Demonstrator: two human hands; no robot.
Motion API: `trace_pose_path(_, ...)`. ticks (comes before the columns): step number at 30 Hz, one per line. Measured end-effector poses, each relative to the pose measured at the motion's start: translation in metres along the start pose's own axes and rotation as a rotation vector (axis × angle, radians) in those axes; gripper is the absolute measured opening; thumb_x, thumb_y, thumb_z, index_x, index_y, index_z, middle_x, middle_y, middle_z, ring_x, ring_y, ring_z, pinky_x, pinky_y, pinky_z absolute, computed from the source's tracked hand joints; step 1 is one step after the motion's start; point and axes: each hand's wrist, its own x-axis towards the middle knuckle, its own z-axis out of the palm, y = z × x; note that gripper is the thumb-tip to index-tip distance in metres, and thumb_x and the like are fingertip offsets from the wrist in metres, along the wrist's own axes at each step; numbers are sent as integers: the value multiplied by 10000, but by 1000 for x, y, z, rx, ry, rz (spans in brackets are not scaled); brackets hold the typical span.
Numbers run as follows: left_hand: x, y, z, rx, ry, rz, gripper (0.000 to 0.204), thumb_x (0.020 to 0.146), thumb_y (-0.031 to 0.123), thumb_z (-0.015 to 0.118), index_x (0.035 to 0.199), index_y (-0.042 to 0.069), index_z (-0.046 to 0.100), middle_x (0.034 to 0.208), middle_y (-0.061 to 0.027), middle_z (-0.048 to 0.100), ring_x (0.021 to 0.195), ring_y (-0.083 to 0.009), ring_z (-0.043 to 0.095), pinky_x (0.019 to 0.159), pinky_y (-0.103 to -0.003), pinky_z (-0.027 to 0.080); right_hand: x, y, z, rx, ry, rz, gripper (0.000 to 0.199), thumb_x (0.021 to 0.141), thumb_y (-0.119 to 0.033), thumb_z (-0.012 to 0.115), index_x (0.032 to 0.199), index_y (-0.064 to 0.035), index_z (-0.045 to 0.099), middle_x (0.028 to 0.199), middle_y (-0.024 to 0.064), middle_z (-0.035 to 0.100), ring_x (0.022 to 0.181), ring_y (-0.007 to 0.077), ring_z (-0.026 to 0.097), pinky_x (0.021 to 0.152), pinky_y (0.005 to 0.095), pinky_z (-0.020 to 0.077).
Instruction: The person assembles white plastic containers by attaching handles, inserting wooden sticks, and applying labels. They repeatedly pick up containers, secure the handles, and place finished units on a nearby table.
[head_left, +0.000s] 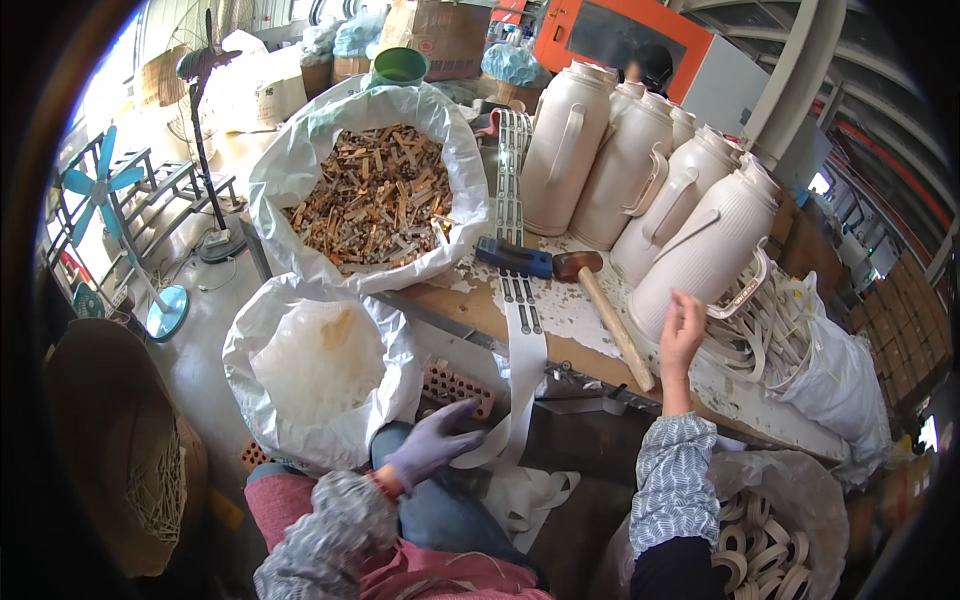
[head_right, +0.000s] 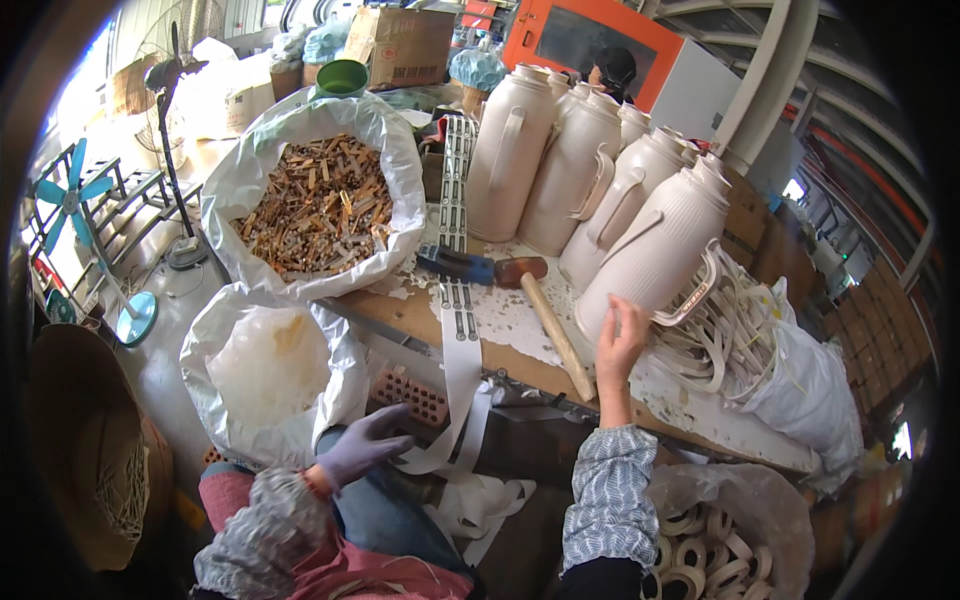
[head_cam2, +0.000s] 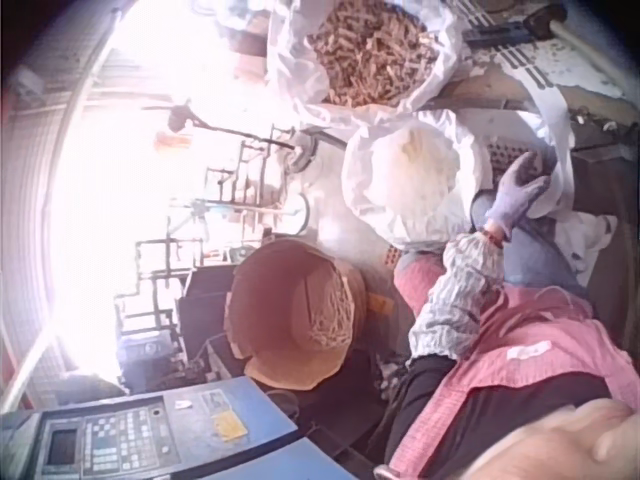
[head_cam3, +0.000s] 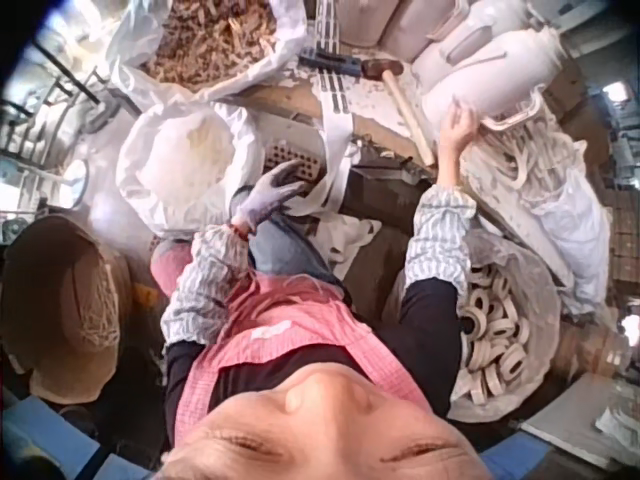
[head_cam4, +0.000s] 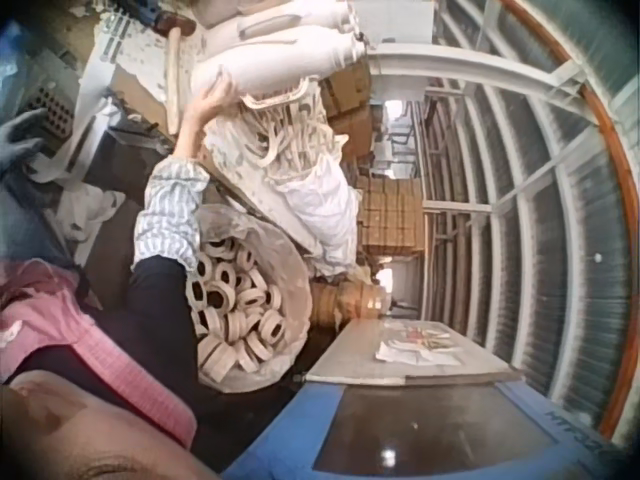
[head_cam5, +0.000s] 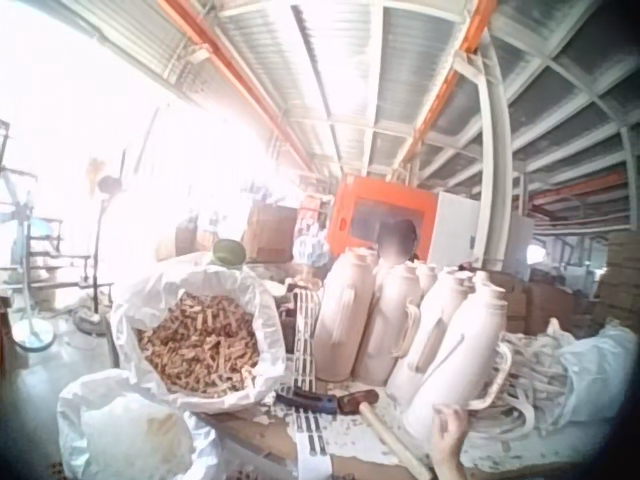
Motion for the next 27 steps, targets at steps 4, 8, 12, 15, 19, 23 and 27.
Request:
trace_pose_path(4, 86, 5, 40, 49, 133, -14, 735, 816, 340, 754, 1351, -43, 427, 1261, -134, 562, 1090, -189, 536, 911, -282, 443, 0, -18, 39, 254, -389, 205, 150, 857, -55, 592, 989, -43, 662, 971, 100, 656, 937, 289, 610, 831, 378, 473)
trace_pose_path(8, 118, -12, 55, -259, 173, -171, 383, 865, 265, 714, 1110, -21, 643, 977, -56, 681, 825, -102, 611, 737, -250, 495, -3, -59, 106, 363, -587, 26, 240, 843, -128, 629, 1072, -65, 661, 1059, 112, 655, 992, 295, 610, 854, 386, 485)
trace_pose_path(12, 84, -16, 50, -335, 192, -228, 329, 879, 230, 707, 1082, -24, 656, 937, -22, 682, 788, -80, 617, 682, -235, 512, -13, -80, 182, 126, -631, -163, 579, 803, -370, 695, 1310, -143, 533, 1326, 105, 523, 1262, 319, 429, 988, 482, 373)
trace_pose_path(15, 53, -27, 41, -298, 154, -243, 307, 888, 237, 700, 1085, 3, 673, 904, 2, 676, 755, -57, 604, 649, -210, 498, -12, -95, 214, 96, -780, -93, 594, 806, -450, 675, 1330, -211, 531, 1285, 89, 546, 1221, 307, 451, 971, 513, 345)
trace_pose_path(19, 20, -32, 50, -170, 53, -379, 298, 900, 265, 687, 1052, 9, 692, 878, 18, 688, 807, -49, 608, 741, -216, 502, -6, -89, 224, -58, -755, 53, 539, 843, -436, 644, 1323, -213, 543, 1284, 107, 543, 1234, 327, 439, 988, 563, 323)
trace_pose_path(23, -7, -40, 48, -386, 4, -287, 467, 904, 215, 679, 1294, 9, 523, 1177, -53, 601, 1036, -106, 568, 866, -263, 492, -17, -108, 188, 92, -511, -148, 413, 841, -262, 664, 1222, -116, 599, 1263, 118, 562, 1209, 327, 468, 974, 508, 377)
trace_pose_path(27, -36, -53, 18, -253, 115, -17, 747, 888, 157, 688, 1496, 108, 257, 1338, -121, 472, 1165, -182, 510, 976, -306, 448, -48, -125, 103, 440, -616, -237, 330, 792, -181, 711, 1094, -63, 650, 1159, 93, 618, 1115, 282, 537, 949, 381, 414)
